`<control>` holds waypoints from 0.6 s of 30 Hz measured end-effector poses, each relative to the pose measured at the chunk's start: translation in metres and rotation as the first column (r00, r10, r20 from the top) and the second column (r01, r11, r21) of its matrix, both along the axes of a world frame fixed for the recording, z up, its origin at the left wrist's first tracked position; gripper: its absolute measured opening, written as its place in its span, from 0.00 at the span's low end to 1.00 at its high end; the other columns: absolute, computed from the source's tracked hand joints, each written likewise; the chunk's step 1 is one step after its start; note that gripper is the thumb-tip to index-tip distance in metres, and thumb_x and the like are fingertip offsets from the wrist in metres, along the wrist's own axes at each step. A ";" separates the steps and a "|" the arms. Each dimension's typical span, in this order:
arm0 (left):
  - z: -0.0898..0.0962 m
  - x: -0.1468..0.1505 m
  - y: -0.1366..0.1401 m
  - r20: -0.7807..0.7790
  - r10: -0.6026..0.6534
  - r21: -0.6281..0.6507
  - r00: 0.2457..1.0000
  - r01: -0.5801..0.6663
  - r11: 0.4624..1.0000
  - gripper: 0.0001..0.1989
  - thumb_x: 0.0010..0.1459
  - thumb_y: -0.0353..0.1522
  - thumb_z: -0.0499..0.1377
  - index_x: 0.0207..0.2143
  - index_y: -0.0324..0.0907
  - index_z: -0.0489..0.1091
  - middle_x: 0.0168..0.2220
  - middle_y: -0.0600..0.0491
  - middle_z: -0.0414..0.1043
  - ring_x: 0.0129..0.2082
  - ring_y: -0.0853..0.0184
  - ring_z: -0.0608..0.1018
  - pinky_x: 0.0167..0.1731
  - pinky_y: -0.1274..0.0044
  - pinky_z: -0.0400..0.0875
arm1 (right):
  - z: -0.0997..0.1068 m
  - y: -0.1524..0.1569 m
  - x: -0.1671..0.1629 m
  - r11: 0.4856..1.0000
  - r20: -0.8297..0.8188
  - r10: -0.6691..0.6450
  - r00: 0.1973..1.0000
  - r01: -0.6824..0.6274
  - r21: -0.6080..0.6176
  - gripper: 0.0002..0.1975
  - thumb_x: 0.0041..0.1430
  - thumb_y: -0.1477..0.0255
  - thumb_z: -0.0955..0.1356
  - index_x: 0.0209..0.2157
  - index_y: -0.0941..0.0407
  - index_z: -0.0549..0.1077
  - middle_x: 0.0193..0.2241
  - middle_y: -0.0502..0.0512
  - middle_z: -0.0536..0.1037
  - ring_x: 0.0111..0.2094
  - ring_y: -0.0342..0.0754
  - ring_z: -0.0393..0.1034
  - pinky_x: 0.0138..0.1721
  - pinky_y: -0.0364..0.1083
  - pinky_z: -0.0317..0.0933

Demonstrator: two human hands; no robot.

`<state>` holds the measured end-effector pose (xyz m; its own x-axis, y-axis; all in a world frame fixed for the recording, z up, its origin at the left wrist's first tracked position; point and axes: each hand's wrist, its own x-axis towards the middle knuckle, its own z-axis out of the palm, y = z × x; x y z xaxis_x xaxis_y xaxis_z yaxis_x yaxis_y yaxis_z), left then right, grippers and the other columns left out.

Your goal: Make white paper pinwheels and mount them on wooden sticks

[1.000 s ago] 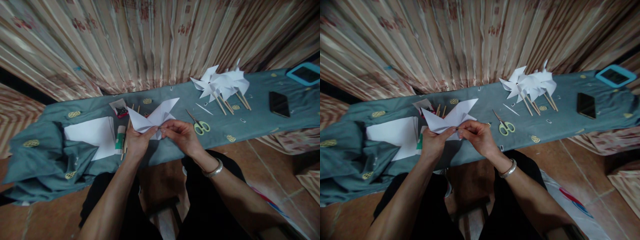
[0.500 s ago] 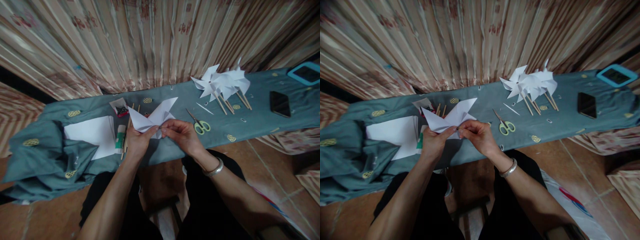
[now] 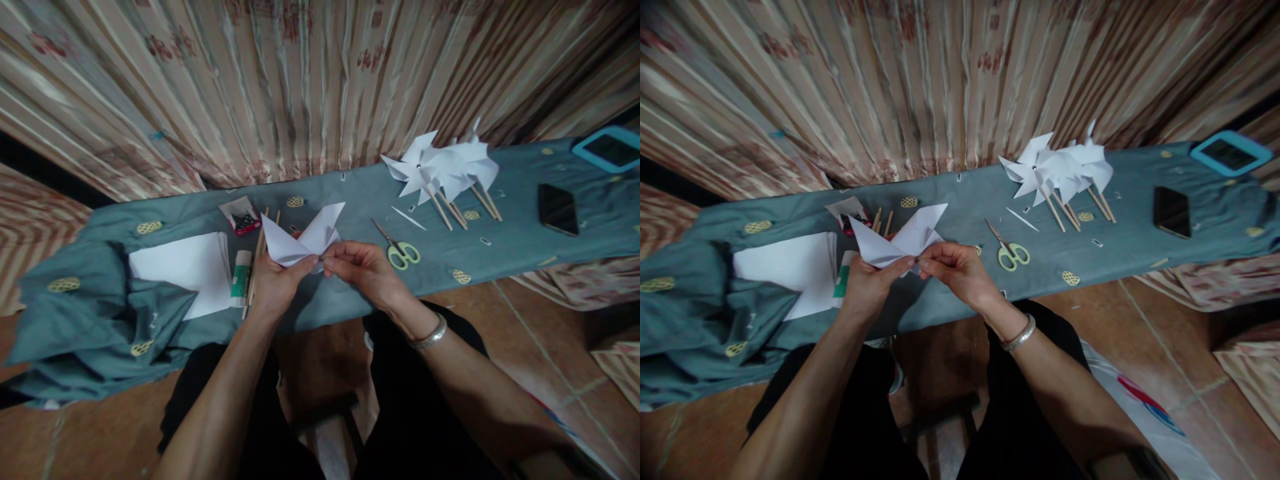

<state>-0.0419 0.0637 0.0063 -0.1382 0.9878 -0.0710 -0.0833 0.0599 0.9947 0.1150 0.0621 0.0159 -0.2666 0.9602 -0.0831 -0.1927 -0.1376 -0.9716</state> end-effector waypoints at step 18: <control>-0.013 -0.008 0.000 -0.067 0.004 0.036 0.998 -0.002 0.999 0.32 0.39 0.37 0.72 0.47 0.34 0.72 0.42 0.44 0.78 0.39 0.62 0.79 0.40 0.73 0.72 | 0.001 0.002 -0.005 0.998 -0.011 -0.034 0.999 0.033 -0.053 0.18 0.40 0.58 0.77 0.25 0.57 0.74 0.21 0.47 0.75 0.24 0.40 0.68 0.31 0.43 0.64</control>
